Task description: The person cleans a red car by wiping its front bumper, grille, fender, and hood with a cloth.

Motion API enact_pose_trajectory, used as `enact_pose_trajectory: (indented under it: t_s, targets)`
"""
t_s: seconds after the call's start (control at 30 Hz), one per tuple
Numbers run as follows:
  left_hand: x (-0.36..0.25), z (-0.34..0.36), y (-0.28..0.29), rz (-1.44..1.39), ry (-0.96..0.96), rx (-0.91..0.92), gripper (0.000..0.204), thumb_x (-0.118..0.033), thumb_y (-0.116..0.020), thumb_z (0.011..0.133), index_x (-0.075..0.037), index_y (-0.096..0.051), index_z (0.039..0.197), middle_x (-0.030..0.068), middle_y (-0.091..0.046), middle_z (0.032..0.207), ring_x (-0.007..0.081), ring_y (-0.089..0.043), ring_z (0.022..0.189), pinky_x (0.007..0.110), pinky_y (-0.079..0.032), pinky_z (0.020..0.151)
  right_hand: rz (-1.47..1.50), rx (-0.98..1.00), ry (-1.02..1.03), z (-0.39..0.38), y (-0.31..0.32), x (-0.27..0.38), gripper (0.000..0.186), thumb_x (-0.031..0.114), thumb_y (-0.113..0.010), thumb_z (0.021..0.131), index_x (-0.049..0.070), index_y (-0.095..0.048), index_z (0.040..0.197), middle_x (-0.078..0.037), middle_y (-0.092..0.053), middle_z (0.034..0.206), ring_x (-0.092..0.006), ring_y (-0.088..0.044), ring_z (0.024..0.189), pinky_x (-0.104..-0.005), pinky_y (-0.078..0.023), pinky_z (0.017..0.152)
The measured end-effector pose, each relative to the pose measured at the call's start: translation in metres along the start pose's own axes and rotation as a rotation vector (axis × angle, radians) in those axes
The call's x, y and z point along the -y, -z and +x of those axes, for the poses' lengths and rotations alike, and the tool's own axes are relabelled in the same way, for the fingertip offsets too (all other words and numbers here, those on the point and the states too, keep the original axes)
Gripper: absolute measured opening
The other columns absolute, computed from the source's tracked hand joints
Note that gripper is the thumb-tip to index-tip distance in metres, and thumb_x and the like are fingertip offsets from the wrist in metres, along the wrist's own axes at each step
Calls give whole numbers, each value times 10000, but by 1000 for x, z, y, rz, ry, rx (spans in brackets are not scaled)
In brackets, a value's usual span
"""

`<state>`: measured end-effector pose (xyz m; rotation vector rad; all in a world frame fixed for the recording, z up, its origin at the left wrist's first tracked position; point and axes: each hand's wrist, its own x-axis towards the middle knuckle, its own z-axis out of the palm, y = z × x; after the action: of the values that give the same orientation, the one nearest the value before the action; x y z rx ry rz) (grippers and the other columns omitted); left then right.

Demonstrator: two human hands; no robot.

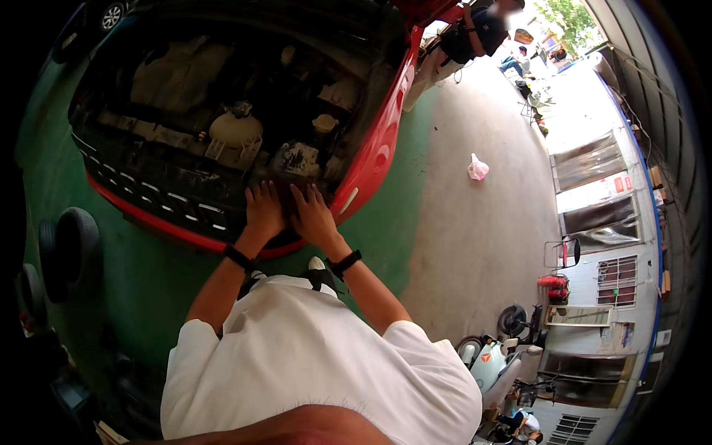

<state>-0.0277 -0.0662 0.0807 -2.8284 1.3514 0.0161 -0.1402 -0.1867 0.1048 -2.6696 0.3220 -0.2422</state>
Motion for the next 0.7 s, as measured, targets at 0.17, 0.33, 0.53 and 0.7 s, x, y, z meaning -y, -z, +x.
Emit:
enact_pose_trajectory:
  t_s: [0.17, 0.33, 0.53, 0.7]
  targets:
    - [0, -2, -15, -149, -15, -195, 871, -406, -796, 769, 92, -497, 1418, 246, -522, 1397, 388, -485, 1286, 498, -345, 1120, -120, -32, 25, 9, -10, -13, 717, 213, -699, 828, 34, -420, 1464, -363, -433, 1466, -505, -418, 1377, -524, -388, 1140]
    - [-5, -22, -8, -138, -25, -189, 742, -250, -793, 727, 172, -549, 1286, 257, -531, 1335, 386, -519, 1214, 466, -422, 1053, -317, 29, -50, -16, -29, -9, 643, 214, -726, 800, 5, -479, 1356, -334, -496, 1429, -469, -501, 1302, -500, -444, 1068]
    - [-5, -2, -24, -223, -41, -314, 768, -245, -782, 717, 179, -525, 1303, 262, -514, 1311, 393, -545, 1158, 471, -455, 1005, -240, -45, -86, 5, -13, 0, 546, 181, -735, 751, 2, -522, 1221, -263, -624, 1210, -435, -589, 1120, -515, -483, 943]
    - [1, 8, -39, -135, -76, -315, 787, -354, -805, 706, 131, -567, 1279, 220, -508, 1322, 378, -528, 1148, 478, -437, 973, -234, -33, -55, 9, -12, -1, 517, 159, -725, 744, 10, -542, 1204, -210, -657, 1078, -425, -615, 1013, -528, -502, 865]
